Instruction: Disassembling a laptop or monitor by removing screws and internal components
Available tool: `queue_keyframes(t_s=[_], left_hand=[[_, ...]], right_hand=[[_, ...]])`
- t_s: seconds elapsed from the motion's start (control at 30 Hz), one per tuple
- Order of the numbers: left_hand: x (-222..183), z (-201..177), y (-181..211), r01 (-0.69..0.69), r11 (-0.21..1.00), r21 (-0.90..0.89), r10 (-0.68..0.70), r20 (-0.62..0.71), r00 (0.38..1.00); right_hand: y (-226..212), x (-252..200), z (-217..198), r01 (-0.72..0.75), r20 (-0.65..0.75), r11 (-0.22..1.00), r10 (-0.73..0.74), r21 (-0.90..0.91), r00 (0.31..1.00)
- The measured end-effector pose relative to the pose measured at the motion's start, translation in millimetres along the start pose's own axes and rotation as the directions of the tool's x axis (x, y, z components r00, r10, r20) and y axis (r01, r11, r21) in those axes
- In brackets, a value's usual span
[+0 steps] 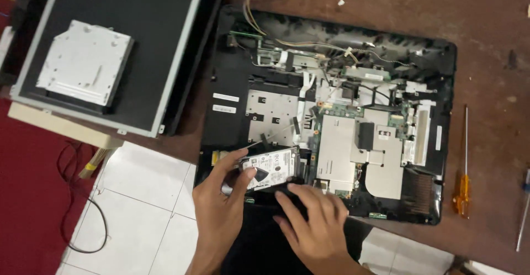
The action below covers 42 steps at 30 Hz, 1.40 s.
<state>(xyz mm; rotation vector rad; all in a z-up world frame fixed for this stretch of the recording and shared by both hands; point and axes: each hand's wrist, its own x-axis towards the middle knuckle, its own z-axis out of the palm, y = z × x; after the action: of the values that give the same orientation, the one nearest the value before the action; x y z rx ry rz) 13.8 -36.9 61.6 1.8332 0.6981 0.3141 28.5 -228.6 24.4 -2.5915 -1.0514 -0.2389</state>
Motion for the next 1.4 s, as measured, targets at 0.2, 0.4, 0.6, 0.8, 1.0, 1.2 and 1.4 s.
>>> queue_keyframes(t_s=[0.2,0.4,0.6,0.8,1.0,1.2,1.4], left_hand=[[9,10,2,0.056,0.970,0.238,-0.086,0.118,0.989],[9,16,0,0.186,0.936,0.299,-0.242,0.161,0.957],[15,16,5,0.307,0.884,0.352,-0.395,0.209,0.895],[13,16,-4,0.137,0.931,0.339,-0.219,0.214,0.952],[15,18,-8,0.147,0.932,0.332,-0.226,0.212,0.951],[14,20,-7,0.149,0.937,0.317,-0.227,0.226,0.947],[14,21,-10,0.066,0.942,0.330,-0.154,0.247,0.957]], right_hand=[[5,2,3,0.076,-0.029,0.990,-0.073,0.118,0.997],[7,6,9,0.122,-0.154,0.992,-0.118,0.020,0.981],[13,8,14,0.188,-0.223,0.982,-0.188,-0.024,0.957],[18,0,23,0.223,-0.246,0.972,-0.233,-0.069,0.941],[18,0,24,0.218,-0.268,0.973,-0.230,-0.073,0.936],[18,3,21,0.225,-0.245,0.973,-0.229,-0.044,0.942],[16,0,21,0.198,-0.212,0.980,-0.200,-0.034,0.956]])
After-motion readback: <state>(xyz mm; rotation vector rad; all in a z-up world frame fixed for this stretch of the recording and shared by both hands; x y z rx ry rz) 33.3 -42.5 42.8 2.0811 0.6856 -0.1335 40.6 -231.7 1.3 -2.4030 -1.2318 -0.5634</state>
